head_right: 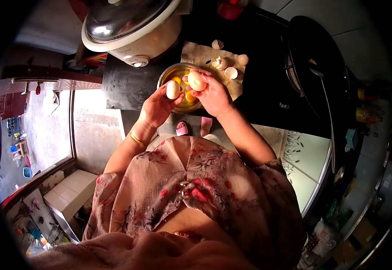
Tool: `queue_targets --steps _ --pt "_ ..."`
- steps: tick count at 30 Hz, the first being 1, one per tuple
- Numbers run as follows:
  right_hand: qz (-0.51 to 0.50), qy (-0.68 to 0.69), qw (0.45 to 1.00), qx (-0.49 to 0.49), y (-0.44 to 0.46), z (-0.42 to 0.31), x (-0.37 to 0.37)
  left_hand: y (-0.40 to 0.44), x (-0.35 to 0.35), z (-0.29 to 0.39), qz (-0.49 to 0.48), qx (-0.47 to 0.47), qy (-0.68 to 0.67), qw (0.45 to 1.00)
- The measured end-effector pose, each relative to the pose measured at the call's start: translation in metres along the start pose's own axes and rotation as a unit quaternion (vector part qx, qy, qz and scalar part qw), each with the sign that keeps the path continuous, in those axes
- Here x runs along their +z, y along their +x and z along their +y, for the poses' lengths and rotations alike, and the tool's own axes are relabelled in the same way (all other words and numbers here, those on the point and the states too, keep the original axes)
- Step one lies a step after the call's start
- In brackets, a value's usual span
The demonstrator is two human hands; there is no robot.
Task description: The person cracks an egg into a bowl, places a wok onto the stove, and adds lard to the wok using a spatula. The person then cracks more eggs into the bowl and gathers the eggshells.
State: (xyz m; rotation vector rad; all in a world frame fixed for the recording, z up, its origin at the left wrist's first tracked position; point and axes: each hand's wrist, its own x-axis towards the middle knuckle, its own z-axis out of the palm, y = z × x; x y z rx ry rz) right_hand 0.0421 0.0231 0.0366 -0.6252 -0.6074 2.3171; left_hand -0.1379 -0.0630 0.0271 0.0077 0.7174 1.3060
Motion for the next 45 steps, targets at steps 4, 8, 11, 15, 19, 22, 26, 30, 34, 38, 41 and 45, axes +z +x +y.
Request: queue_targets --steps 4,8,11,15,19,22,26,30,34,38,41,45 --pt "0.003 -0.05 0.999 0.007 -0.003 -0.005 0.008 -0.003 0.007 0.009 0.011 -0.031 0.023 0.999" --pt "-0.017 -0.189 0.981 0.038 -0.003 -0.006 0.007 0.003 0.003 0.02 0.006 -0.033 0.199 0.979" --pt "-0.016 -0.25 0.968 0.03 0.0 -0.002 0.01 0.009 0.002 0.02 -0.048 0.028 0.359 0.932" --pt "-0.009 -0.364 0.931 -0.022 0.003 0.004 0.006 0.003 0.029 0.028 -0.078 0.05 0.527 0.845" --pt "-0.018 -0.462 0.886 -0.039 0.008 0.008 0.006 0.008 0.024 0.023 -0.067 0.113 0.613 0.779" --pt "-0.022 -0.474 0.879 -0.035 0.011 0.007 0.009 0.01 0.024 0.024 -0.043 0.119 0.656 0.744" --pt "-0.04 -0.557 0.824 -0.096 0.017 0.016 0.0 0.011 0.025 0.024 -0.031 0.135 0.684 0.717" --pt "-0.023 -0.601 0.794 -0.087 0.018 0.019 0.004 0.016 0.018 0.019 -0.03 0.145 0.709 0.689" --pt "-0.019 -0.614 0.784 -0.091 0.023 0.024 0.003 0.016 0.017 0.014 -0.014 0.18 0.752 0.634" --pt "-0.017 -0.63 0.767 -0.122 0.027 0.031 -0.002 0.019 0.012 0.01 -0.013 0.2 0.782 0.589" --pt "-0.024 -0.627 0.767 -0.135 0.029 0.035 -0.003 0.018 0.012 0.011 -0.008 0.166 0.783 0.599" --pt "-0.022 -0.631 0.764 -0.137 0.031 0.038 -0.005 0.016 0.016 0.013 -0.004 0.142 0.785 0.603"
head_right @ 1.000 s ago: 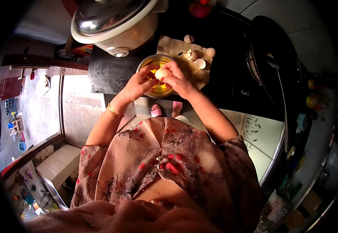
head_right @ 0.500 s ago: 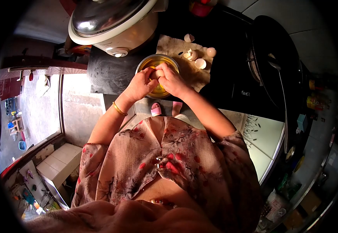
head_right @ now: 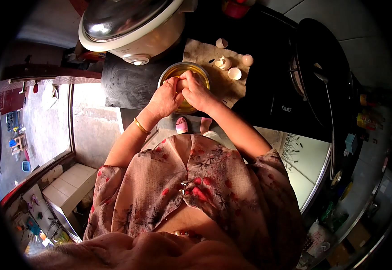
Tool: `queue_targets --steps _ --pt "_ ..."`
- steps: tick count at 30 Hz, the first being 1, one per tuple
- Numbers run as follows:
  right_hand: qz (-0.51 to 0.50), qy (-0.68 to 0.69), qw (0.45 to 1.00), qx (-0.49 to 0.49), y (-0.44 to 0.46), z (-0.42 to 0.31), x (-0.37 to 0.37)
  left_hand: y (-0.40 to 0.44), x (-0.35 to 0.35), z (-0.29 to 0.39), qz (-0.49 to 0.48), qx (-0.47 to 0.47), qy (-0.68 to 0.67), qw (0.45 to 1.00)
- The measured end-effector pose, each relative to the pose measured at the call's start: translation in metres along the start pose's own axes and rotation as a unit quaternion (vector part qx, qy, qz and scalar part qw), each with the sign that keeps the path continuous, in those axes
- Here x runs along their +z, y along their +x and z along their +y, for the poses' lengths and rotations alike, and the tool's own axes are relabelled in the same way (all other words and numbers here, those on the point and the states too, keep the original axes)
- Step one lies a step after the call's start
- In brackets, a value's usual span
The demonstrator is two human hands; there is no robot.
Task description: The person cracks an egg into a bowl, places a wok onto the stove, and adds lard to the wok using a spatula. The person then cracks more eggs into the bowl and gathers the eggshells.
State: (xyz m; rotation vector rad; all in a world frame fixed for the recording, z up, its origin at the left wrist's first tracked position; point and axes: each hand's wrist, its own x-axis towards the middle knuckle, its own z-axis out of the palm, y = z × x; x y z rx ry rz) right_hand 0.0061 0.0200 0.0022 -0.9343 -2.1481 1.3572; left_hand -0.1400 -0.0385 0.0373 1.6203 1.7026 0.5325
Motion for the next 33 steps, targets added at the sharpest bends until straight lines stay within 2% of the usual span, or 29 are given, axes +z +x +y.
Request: queue_targets --steps 3,6,9,12,16,20,21,24,28,29,33 --pt "-0.018 0.03 0.999 0.021 0.001 0.0 0.0 0.001 0.007 -0.01 0.039 0.058 0.022 0.997" --pt "-0.024 0.004 0.999 0.038 0.0 -0.003 0.001 0.001 0.008 -0.011 0.037 0.049 0.01 0.998" --pt "-0.015 -0.019 1.0 -0.001 0.001 -0.001 -0.002 0.0 0.005 -0.018 0.024 0.065 -0.017 0.997" --pt "-0.068 0.016 0.997 0.015 0.0 -0.008 -0.017 -0.004 -0.006 -0.018 0.029 0.103 0.004 0.994" --pt "-0.047 -0.068 0.995 -0.06 0.001 -0.017 -0.033 -0.007 -0.02 -0.023 0.032 0.147 0.065 0.987" --pt "-0.029 -0.089 0.993 -0.074 -0.002 -0.039 -0.049 -0.013 -0.045 -0.003 -0.003 0.161 0.126 0.979" --pt "-0.026 -0.107 0.99 -0.092 -0.002 -0.046 -0.056 -0.01 -0.039 -0.015 0.021 0.197 0.164 0.966" --pt "0.003 -0.087 0.99 -0.108 -0.004 -0.073 -0.069 -0.017 -0.061 0.015 0.033 0.166 0.156 0.973" --pt "-0.005 -0.054 0.993 -0.107 -0.012 -0.117 -0.094 -0.025 -0.089 0.049 0.083 0.225 0.153 0.959" --pt "0.025 -0.066 0.985 -0.159 -0.012 -0.121 -0.096 -0.028 -0.097 0.059 0.105 0.242 0.151 0.953" --pt "0.051 0.023 0.981 -0.184 -0.018 -0.123 -0.096 -0.031 -0.098 0.063 0.154 0.266 0.132 0.942"
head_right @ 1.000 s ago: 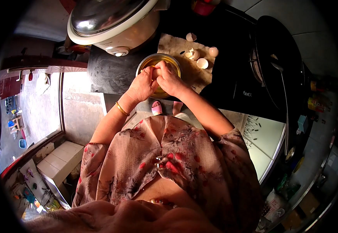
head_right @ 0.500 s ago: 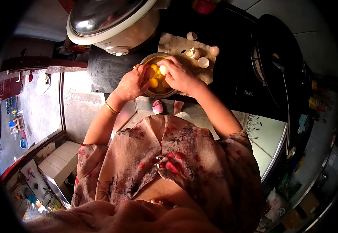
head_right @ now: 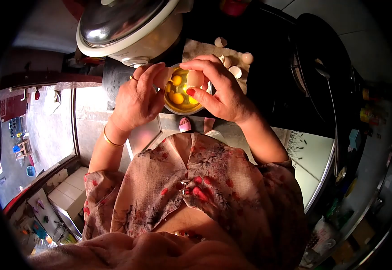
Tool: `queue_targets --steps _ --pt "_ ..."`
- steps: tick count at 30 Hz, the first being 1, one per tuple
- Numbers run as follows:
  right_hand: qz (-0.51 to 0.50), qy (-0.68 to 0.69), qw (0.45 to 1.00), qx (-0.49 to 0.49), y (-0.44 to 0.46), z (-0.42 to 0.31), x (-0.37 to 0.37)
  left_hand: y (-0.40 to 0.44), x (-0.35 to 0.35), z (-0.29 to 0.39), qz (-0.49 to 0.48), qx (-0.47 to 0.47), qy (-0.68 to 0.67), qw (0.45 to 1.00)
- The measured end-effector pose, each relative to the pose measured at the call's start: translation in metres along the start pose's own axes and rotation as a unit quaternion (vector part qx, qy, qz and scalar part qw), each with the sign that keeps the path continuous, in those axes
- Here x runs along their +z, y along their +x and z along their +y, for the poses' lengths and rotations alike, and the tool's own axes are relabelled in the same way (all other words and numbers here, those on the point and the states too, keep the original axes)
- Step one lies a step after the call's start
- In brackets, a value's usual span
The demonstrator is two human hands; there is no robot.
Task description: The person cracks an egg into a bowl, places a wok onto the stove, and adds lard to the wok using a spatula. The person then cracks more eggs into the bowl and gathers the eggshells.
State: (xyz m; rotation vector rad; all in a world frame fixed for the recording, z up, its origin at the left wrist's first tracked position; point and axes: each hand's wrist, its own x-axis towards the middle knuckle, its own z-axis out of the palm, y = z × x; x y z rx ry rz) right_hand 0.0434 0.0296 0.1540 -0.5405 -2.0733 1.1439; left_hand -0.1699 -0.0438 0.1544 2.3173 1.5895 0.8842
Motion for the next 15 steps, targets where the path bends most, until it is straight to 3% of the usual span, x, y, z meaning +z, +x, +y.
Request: queue_targets --steps 1,3,5,8,12,15 --pt "-0.024 -0.025 0.999 0.02 -0.001 0.011 0.004 -0.003 0.004 -0.001 0.013 0.001 -0.01 1.0" --pt "-0.073 -0.074 0.993 0.061 -0.012 0.039 0.019 -0.009 0.032 -0.017 -0.064 0.004 -0.003 0.998" --pt "-0.122 -0.227 0.957 0.132 -0.031 0.058 0.034 -0.029 0.074 -0.041 -0.237 -0.04 0.134 0.961" --pt "-0.102 -0.196 0.965 0.139 -0.034 0.059 0.037 -0.032 0.077 -0.042 -0.258 -0.082 0.111 0.956" --pt "-0.067 -0.162 0.978 0.114 -0.029 0.051 0.03 -0.024 0.05 -0.028 -0.092 -0.038 0.033 0.994" --pt "-0.05 -0.176 0.979 0.086 -0.022 0.042 0.02 -0.014 0.026 -0.011 -0.06 -0.034 0.026 0.997"
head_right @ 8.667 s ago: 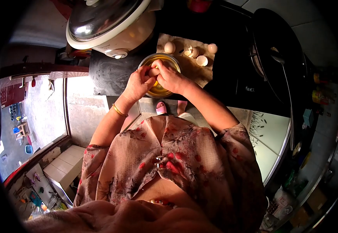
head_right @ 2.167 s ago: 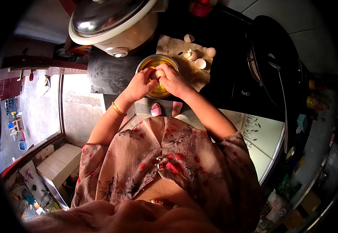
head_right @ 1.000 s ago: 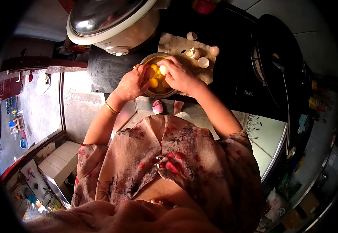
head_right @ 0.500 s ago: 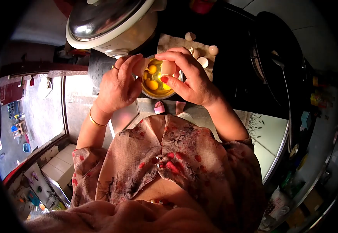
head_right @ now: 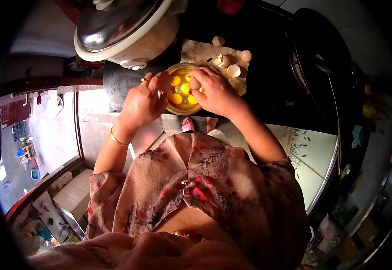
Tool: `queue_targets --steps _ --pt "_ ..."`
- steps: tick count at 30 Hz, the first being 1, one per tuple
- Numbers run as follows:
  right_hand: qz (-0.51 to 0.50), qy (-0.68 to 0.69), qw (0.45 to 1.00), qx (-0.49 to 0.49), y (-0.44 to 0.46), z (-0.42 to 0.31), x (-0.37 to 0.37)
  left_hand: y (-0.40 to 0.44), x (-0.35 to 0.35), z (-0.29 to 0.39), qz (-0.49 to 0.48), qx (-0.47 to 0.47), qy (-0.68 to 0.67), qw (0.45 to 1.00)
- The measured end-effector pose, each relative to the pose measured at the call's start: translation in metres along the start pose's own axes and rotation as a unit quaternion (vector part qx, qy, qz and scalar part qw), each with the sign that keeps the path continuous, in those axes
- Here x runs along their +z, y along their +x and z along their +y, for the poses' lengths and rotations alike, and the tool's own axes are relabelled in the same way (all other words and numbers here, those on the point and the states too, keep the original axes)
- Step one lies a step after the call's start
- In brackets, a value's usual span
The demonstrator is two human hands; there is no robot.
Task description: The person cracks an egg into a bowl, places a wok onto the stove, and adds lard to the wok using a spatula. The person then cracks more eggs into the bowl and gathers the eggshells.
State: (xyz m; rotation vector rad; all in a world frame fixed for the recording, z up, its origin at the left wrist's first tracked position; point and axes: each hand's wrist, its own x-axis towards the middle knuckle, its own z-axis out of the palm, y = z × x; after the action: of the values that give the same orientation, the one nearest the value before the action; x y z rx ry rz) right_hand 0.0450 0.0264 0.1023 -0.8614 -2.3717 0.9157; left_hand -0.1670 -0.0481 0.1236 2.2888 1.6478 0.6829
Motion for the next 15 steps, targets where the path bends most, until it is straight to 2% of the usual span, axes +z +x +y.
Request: queue_targets --steps 4,8,15 --pt "0.025 0.034 0.999 -0.025 0.002 -0.006 -0.01 0.008 -0.04 0.023 -0.036 -0.007 -0.015 0.999" --pt "0.02 0.083 0.996 -0.015 0.0 -0.009 -0.016 0.012 -0.063 0.039 -0.032 0.007 -0.012 0.999" --pt "0.043 0.112 0.992 -0.036 -0.009 -0.01 -0.036 0.023 -0.068 0.054 0.05 0.089 0.008 0.995"
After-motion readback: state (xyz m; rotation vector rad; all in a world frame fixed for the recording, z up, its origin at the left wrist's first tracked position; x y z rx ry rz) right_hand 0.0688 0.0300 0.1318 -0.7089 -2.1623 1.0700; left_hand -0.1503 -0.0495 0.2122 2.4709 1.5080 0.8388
